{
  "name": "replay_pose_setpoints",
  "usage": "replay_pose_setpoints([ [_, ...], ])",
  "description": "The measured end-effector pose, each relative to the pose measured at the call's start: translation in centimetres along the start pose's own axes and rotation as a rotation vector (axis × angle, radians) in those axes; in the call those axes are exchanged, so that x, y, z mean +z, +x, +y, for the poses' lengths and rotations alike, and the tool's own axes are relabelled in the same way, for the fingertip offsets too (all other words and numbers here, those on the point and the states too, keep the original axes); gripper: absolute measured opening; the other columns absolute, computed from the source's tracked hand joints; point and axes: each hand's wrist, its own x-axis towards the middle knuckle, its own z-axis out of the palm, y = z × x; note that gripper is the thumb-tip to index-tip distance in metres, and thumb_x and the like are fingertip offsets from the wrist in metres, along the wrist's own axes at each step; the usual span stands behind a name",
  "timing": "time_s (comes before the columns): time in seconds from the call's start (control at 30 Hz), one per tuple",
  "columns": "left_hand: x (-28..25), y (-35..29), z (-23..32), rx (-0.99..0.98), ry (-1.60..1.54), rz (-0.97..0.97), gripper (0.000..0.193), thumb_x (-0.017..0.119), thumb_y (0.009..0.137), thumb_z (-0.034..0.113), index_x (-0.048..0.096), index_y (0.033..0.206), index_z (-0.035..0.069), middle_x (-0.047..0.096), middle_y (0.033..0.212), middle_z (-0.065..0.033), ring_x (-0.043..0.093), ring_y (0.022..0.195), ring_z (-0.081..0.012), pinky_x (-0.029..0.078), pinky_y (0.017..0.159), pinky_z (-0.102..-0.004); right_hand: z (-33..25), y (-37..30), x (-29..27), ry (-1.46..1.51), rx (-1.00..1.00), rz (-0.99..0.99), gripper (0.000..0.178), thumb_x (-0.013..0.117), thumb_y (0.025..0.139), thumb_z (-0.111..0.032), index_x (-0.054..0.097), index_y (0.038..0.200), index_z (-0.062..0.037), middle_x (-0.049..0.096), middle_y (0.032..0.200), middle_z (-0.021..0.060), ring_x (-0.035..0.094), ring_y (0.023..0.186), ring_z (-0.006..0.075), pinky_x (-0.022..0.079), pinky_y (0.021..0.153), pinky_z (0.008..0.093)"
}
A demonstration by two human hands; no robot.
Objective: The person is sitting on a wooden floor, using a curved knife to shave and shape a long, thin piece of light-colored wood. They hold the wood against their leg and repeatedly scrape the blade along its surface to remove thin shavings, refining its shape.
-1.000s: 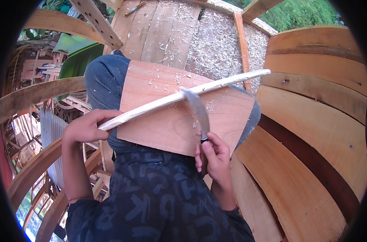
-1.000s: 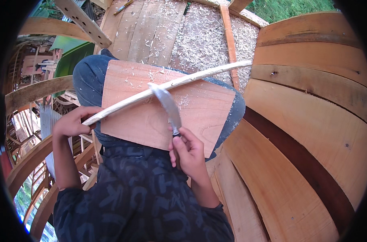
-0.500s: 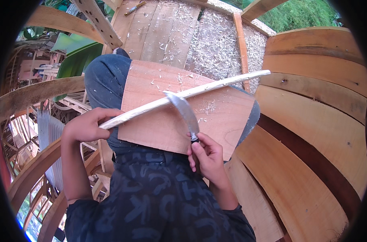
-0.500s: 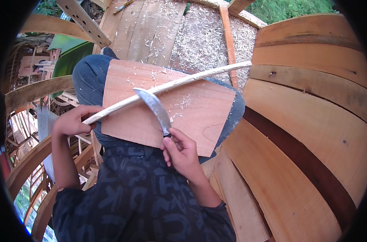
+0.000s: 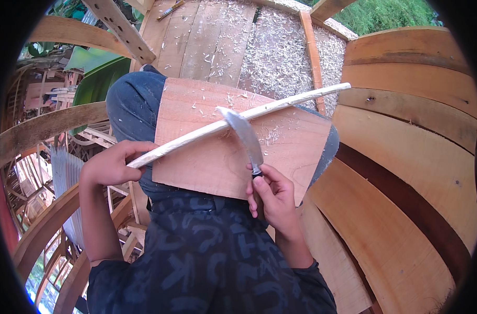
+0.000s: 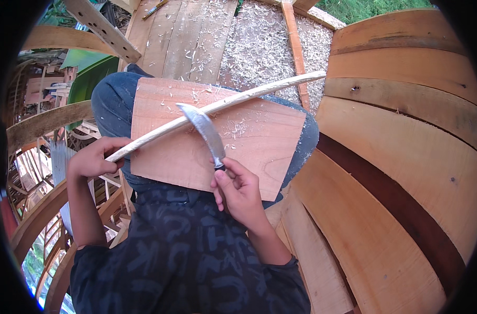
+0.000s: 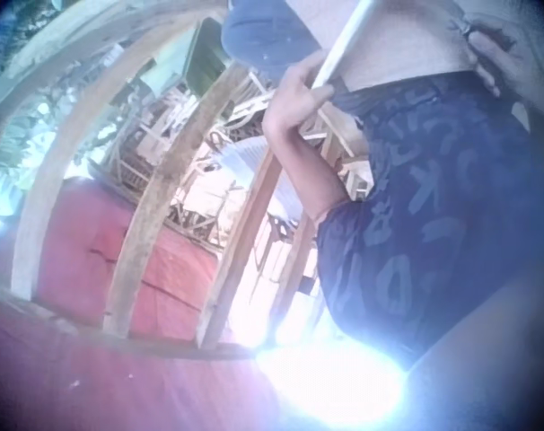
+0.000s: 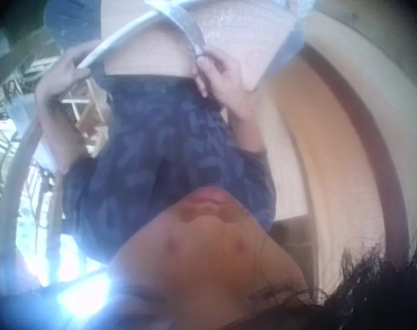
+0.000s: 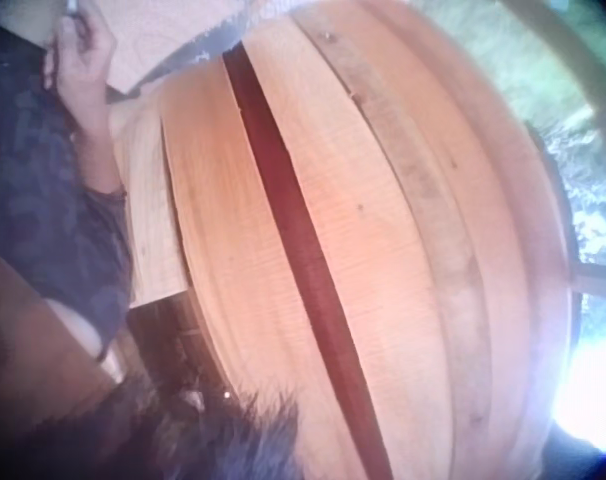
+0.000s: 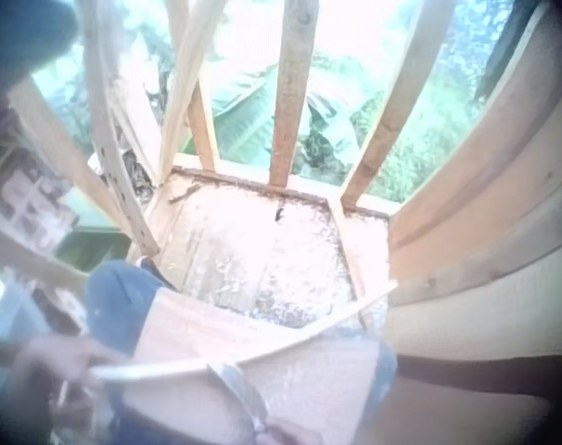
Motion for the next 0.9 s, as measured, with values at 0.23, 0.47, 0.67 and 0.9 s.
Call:
replay_pose_setpoints([
  [0.23, 0.2, -0.4, 0.3, -0.006, 0.069, 0.058, 0.057, 0.053, 0.065, -0.002, 0.057, 0.122, -0.001, 0.057, 0.087, -0.0014, 0.048, 0.079, -0.0089, 0.042, 0.071, -0.0228, -1.1, 0.0, -1.4, 0.137, -0.056, 0.119, 0.031, 0.049, 0.099, -0.013, 0.050, 0.126, 0.0046, 0.056, 0.079, 0.0081, 0.052, 0.051, 0.0105, 0.045, 0.039, 0.0225],
  [0.47, 1.4, 0.5, 0.9, 0.081, 0.137, 0.123, 0.062, 0.053, 0.061, 0.000, 0.056, 0.123, -0.002, 0.062, 0.094, -0.0086, 0.051, 0.084, -0.0124, 0.044, 0.081, -0.0246, 0.8, 1.0, -0.3, -0.098, -0.270, 0.430, 0.031, 0.051, 0.098, -0.010, 0.052, 0.125, 0.0063, 0.058, 0.079, 0.0068, 0.051, 0.053, 0.0076, 0.042, 0.041, 0.0206],
  [0.67, 1.1, 0.1, 0.6, 0.046, 0.136, 0.129, 0.063, 0.053, 0.060, 0.001, 0.056, 0.123, -0.002, 0.063, 0.095, -0.0099, 0.053, 0.086, -0.0131, 0.044, 0.082, -0.0255, 0.8, 1.3, -2.6, -0.543, -0.472, 0.623, 0.030, 0.052, 0.097, -0.009, 0.053, 0.123, 0.0070, 0.057, 0.077, 0.0045, 0.050, 0.053, 0.0055, 0.039, 0.042, 0.0190],
  [0.9, 1.0, 0.4, 0.0, 0.099, 0.139, 0.131, 0.061, 0.054, 0.061, -0.003, 0.058, 0.122, 0.000, 0.059, 0.091, -0.0028, 0.051, 0.075, -0.0111, 0.044, 0.068, -0.0243, -1.3, -0.7, -1.9, -0.082, -0.074, 0.114, 0.030, 0.053, 0.096, -0.007, 0.053, 0.123, 0.0067, 0.058, 0.078, 0.0062, 0.051, 0.052, 0.0065, 0.040, 0.041, 0.0191],
])
